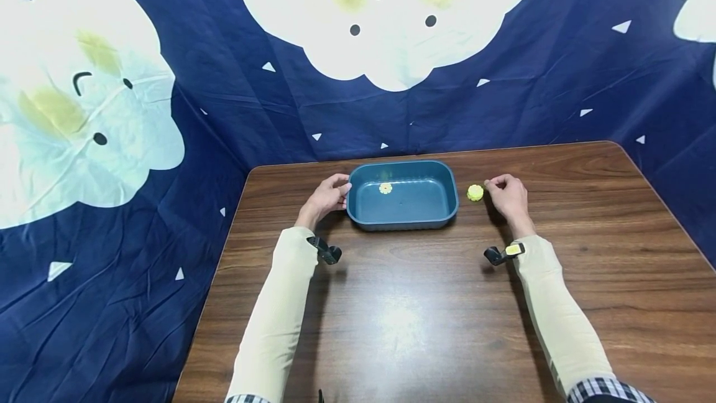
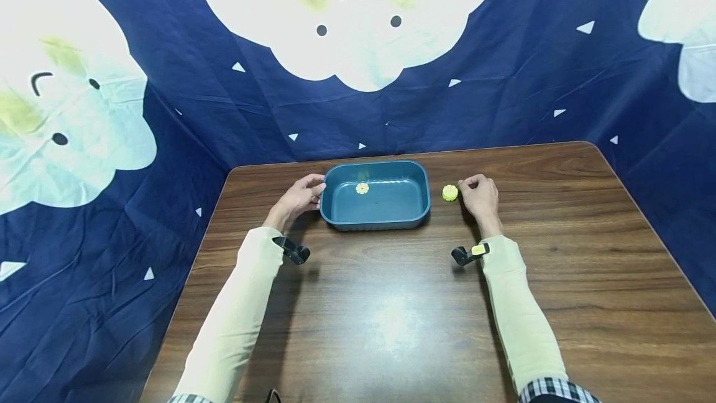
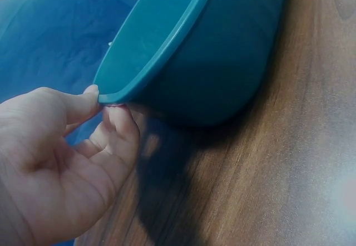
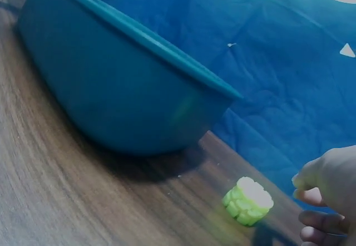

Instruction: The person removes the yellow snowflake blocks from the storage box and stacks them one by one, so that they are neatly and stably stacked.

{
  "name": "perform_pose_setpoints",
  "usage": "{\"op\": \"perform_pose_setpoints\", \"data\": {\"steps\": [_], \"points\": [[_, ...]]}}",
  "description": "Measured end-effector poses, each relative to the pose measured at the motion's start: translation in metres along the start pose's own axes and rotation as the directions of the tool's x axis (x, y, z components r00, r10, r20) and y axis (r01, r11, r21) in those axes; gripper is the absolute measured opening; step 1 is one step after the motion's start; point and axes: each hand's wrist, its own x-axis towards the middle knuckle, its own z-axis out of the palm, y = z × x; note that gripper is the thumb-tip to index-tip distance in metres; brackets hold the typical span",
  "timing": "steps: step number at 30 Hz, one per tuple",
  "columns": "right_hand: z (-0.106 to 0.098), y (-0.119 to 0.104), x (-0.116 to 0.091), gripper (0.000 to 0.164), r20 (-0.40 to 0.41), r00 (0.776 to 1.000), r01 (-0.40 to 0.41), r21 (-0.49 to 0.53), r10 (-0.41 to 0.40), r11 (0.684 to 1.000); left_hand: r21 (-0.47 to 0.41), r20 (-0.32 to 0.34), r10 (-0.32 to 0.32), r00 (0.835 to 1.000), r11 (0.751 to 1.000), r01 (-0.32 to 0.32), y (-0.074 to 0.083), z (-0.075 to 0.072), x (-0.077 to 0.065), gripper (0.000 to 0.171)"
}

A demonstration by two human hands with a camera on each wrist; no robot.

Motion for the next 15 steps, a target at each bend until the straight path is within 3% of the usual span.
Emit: {"op": "perform_pose_setpoints", "data": {"steps": [15], "points": [[0.002,-0.032,-0.005,0.027,-0.039,0.986,0.163,0.058,-0.161,0.985,-0.003,-0.011,0.005,1.0,1.0,-0.005,-0.001,0.001,0.002,0.031]]}}
